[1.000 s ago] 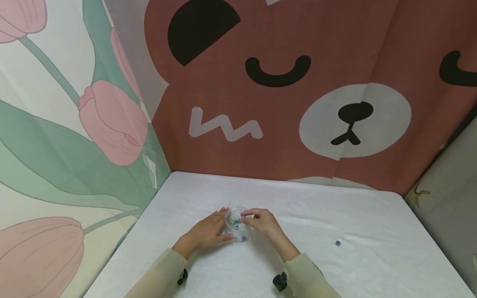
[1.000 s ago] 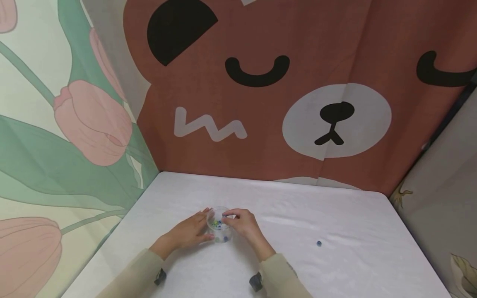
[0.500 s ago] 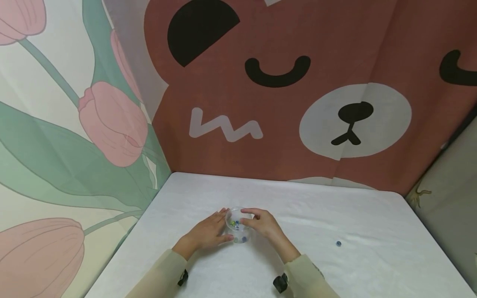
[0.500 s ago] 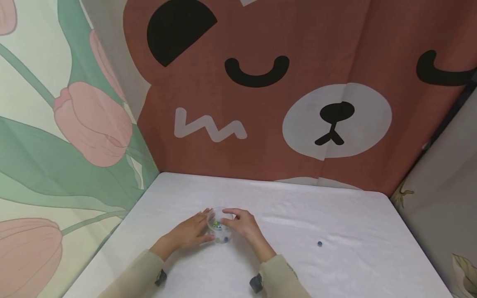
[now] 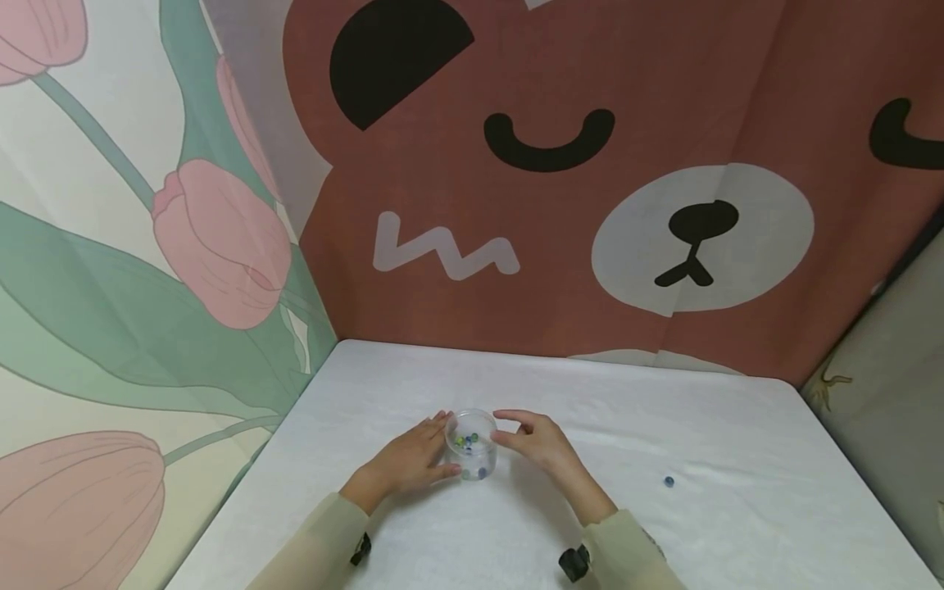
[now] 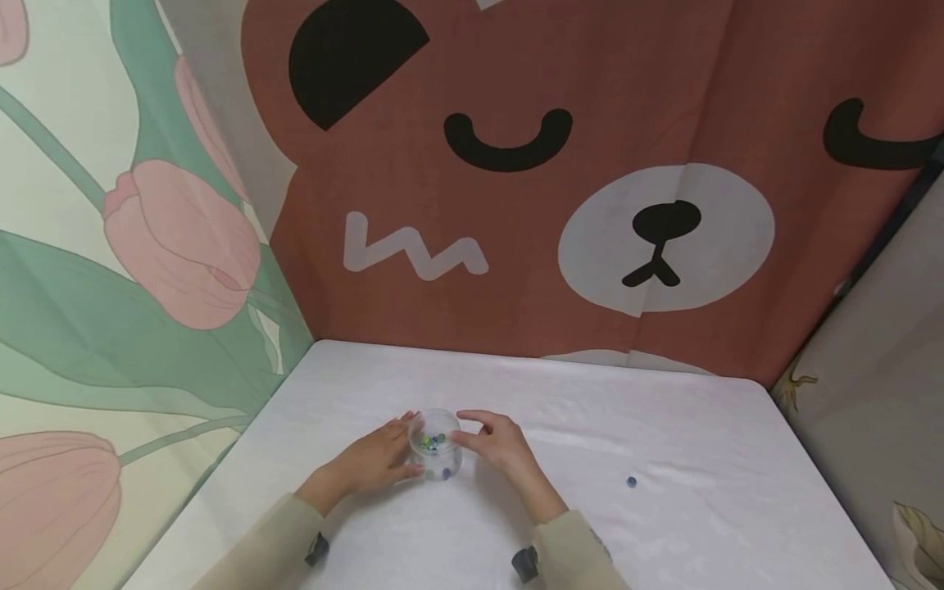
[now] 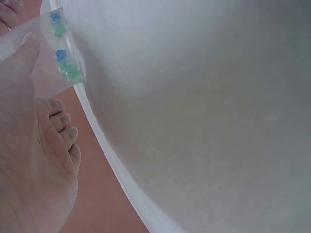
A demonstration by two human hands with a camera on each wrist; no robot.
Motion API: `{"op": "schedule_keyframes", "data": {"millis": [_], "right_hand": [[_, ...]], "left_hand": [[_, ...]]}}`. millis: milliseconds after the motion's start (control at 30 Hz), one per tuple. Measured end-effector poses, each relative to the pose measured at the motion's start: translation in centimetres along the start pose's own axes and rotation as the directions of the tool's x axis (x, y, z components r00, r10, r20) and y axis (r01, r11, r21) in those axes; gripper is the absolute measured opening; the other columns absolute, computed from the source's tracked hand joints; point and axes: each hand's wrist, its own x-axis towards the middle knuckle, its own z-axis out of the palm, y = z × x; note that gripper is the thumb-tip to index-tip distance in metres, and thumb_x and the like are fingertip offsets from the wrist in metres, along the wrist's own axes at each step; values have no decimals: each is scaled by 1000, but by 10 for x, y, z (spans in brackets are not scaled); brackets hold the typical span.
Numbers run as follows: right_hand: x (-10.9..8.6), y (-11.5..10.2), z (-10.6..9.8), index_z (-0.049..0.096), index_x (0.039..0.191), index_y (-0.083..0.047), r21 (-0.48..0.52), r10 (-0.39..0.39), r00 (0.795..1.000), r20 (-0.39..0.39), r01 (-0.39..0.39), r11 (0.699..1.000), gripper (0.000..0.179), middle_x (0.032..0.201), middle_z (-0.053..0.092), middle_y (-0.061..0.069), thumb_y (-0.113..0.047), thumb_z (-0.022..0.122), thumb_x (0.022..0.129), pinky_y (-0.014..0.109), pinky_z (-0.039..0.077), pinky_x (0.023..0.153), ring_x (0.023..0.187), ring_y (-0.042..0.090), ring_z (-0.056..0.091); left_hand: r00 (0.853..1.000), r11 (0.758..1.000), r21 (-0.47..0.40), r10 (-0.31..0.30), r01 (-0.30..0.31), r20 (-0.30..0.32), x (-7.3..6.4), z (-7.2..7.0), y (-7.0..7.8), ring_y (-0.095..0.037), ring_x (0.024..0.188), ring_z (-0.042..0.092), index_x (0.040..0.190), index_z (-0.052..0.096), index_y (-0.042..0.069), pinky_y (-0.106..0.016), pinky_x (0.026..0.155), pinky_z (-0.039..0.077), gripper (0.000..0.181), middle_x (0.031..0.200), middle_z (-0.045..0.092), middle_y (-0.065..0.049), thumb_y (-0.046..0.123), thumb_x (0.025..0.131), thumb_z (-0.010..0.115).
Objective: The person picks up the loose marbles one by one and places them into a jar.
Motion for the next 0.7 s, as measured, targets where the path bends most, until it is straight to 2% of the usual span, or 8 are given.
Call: {"op": "schedule_keyframes", "data": {"millis": [367, 700], "right_hand": [[-13, 19, -30, 66, 114, -32, -4, 45, 998, -39, -45, 999, 52, 59, 45, -2, -53, 76, 68, 23, 32, 46, 54, 12, 37], [-19, 32, -44, 66, 116, -31, -23, 83, 995, -55, -85, 996, 56, 60, 46, -2, -55, 76, 66, 24, 32, 46, 54, 13, 38]], "left_hand": [[1000, 1000, 11, 6, -6, -14, 1, 1, -1, -17, 144, 11, 150, 13, 8, -34, 118, 17, 91, 156, 12, -3, 72, 87, 30], [1000, 1000, 1, 4, -4, -12, 0, 3, -1, -17, 144, 11, 150, 12, 9, -34, 118, 17, 92, 157, 12, -2, 73, 87, 29]]}}
